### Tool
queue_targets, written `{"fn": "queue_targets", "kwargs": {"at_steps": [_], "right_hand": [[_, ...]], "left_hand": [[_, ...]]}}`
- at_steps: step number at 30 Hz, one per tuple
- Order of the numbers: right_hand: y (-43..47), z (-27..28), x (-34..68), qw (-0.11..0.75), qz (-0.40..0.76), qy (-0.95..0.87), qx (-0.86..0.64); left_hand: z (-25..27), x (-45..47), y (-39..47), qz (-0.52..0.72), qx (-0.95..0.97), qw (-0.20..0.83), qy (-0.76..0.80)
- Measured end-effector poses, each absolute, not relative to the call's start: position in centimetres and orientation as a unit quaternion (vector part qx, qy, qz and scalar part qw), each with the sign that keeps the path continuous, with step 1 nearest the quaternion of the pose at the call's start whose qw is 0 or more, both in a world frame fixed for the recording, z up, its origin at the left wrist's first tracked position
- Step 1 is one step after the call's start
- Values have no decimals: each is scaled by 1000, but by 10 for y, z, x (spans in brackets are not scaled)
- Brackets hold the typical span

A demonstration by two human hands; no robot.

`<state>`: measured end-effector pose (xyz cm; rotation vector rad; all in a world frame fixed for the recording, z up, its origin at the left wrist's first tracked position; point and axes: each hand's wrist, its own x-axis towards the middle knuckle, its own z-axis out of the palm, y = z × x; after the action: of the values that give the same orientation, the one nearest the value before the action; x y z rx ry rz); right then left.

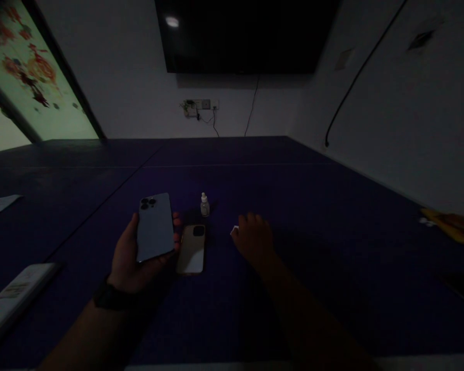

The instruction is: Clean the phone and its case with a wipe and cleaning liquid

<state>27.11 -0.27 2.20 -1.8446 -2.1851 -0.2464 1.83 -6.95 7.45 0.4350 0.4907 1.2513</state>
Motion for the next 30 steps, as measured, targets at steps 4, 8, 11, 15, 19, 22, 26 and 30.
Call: {"fn": "queue_targets", "kwargs": {"at_steps": [4, 8, 11, 15, 19, 22, 26, 30], "right_hand": [[-8, 32, 260, 182, -74, -777, -598], [-20, 43, 248, 134, -20, -811, -569], [-29, 52, 239, 81, 1, -839, -539], [-38, 57, 212, 120, 32, -855, -504], [-38, 45, 176, 130, 27, -816, -563], [-36, 34, 159, 115, 46, -798, -590], [-36, 27, 153, 97, 65, -800, -589], [-34, 24, 161, 98, 86, -794, -593]], "left_hand": [[96, 5, -74, 545, 232, 776, 218], [99, -6, -64, 524, 269, 787, 185], [85, -13, -46, 526, 291, 782, 164], [54, -15, -27, 521, 286, 780, 193], [28, -16, -21, 541, 277, 768, 200], [18, -19, -22, 531, 283, 777, 189], [14, -22, -24, 519, 294, 781, 188], [11, -18, -23, 514, 304, 782, 178]]}}
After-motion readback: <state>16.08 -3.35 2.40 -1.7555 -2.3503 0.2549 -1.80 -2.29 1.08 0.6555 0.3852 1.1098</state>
